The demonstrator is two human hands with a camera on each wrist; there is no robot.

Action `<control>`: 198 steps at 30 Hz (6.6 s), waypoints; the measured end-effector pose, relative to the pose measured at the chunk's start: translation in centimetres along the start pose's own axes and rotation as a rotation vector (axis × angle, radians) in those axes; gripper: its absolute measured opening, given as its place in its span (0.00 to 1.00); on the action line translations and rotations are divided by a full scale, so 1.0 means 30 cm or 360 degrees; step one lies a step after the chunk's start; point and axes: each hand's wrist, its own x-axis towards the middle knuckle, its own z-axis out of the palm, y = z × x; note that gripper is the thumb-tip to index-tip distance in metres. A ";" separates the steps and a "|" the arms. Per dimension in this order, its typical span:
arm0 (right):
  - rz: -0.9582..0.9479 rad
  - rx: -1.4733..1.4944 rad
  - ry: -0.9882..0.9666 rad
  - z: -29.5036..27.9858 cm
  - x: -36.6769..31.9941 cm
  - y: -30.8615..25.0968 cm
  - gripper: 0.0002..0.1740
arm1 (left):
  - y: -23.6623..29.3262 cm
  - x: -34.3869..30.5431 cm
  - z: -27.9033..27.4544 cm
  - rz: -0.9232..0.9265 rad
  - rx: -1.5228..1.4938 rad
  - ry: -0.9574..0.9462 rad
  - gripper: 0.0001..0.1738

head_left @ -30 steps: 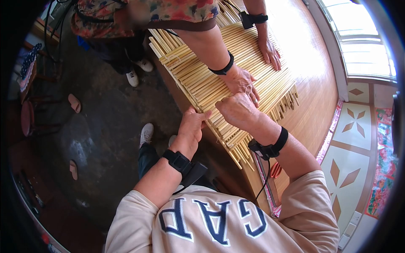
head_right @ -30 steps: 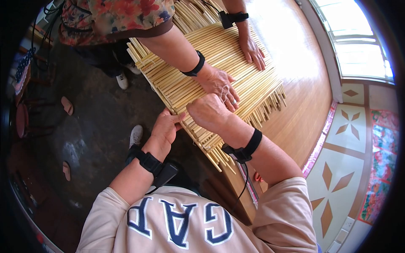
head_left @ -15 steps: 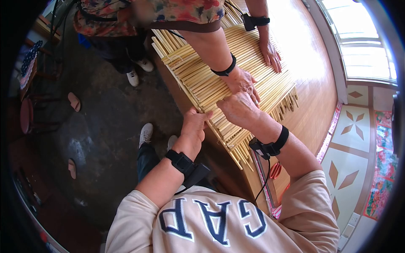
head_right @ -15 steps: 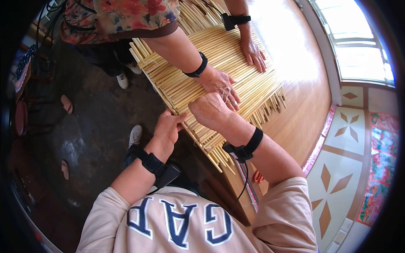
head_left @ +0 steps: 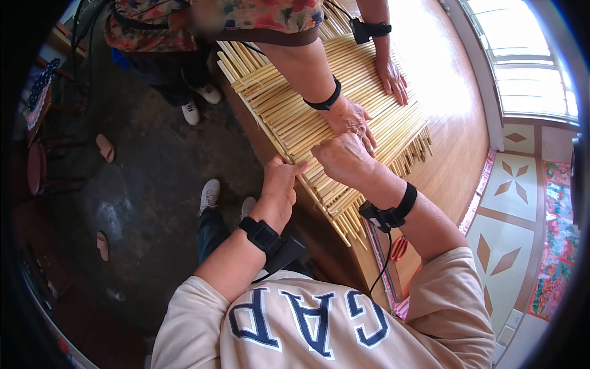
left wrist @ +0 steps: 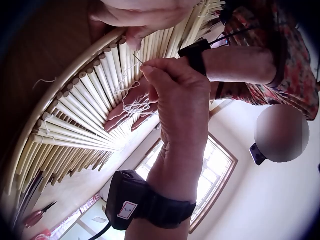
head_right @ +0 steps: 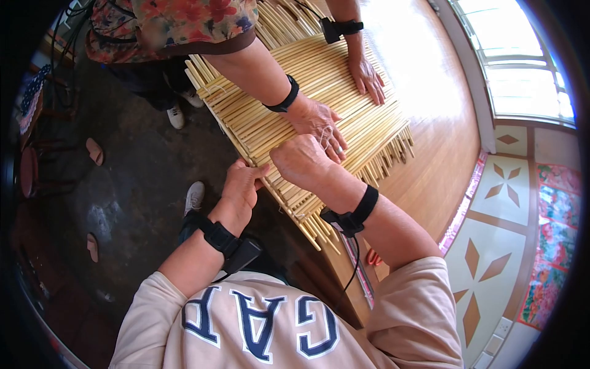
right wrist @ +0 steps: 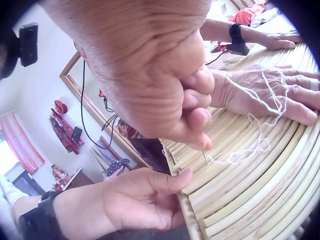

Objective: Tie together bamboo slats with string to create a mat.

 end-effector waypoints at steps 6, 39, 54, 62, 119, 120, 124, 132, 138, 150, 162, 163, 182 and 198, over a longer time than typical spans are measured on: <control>0.0070 -0.0050 -0.0218 -0.031 0.003 -0.024 0.04 | -0.010 0.011 -0.002 0.0006 -0.0021 0.0009 0.15; 0.0111 0.0099 -0.0024 -0.006 -0.017 -0.013 0.06 | 0.016 -0.016 0.026 0.0106 -0.0031 0.0077 0.18; 0.0116 0.0084 -0.0036 -0.014 -0.006 -0.035 0.04 | 0.005 -0.003 0.028 0.0104 -0.0068 0.0099 0.16; 0.0101 0.0053 -0.0047 -0.003 -0.001 -0.041 0.05 | 0.002 -0.001 0.028 0.0135 -0.0048 0.0113 0.16; 0.0088 0.0055 -0.0111 -0.022 0.006 -0.034 0.08 | -0.032 0.007 -0.041 -0.0116 -0.0140 -0.0301 0.19; 0.0076 0.0057 -0.0104 -0.023 0.005 -0.034 0.08 | -0.032 0.005 -0.038 -0.0085 -0.0129 -0.0279 0.19; 0.0116 0.0014 -0.0107 -0.014 0.003 -0.038 0.06 | -0.040 0.011 -0.030 -0.0053 -0.0125 -0.0202 0.19; 0.0023 0.0044 -0.0006 -0.001 0.010 -0.036 0.06 | -0.037 0.010 -0.025 -0.0023 -0.0115 -0.0133 0.18; 0.0033 0.0014 -0.0011 0.002 0.012 -0.038 0.06 | -0.031 0.007 -0.020 -0.0017 -0.0108 -0.0116 0.19; 0.0072 0.0031 -0.0044 -0.004 0.017 -0.046 0.05 | -0.032 0.011 -0.024 -0.0003 -0.0111 -0.0173 0.17; 0.0352 0.0061 -0.0196 -0.042 0.006 -0.065 0.10 | -0.005 -0.011 -0.011 -0.0066 -0.0066 -0.0133 0.20; 0.0342 0.0090 -0.0138 -0.054 -0.005 -0.069 0.09 | -0.005 -0.013 -0.012 -0.0067 -0.0062 -0.0130 0.20; -0.0078 -0.0234 -0.0239 -0.054 0.040 -0.093 0.12 | -0.002 -0.009 -0.010 0.0093 -0.0004 -0.0143 0.22; -0.0217 -0.0166 -0.0387 -0.075 0.051 -0.082 0.13 | 0.006 -0.012 -0.003 0.0056 0.0069 -0.0020 0.19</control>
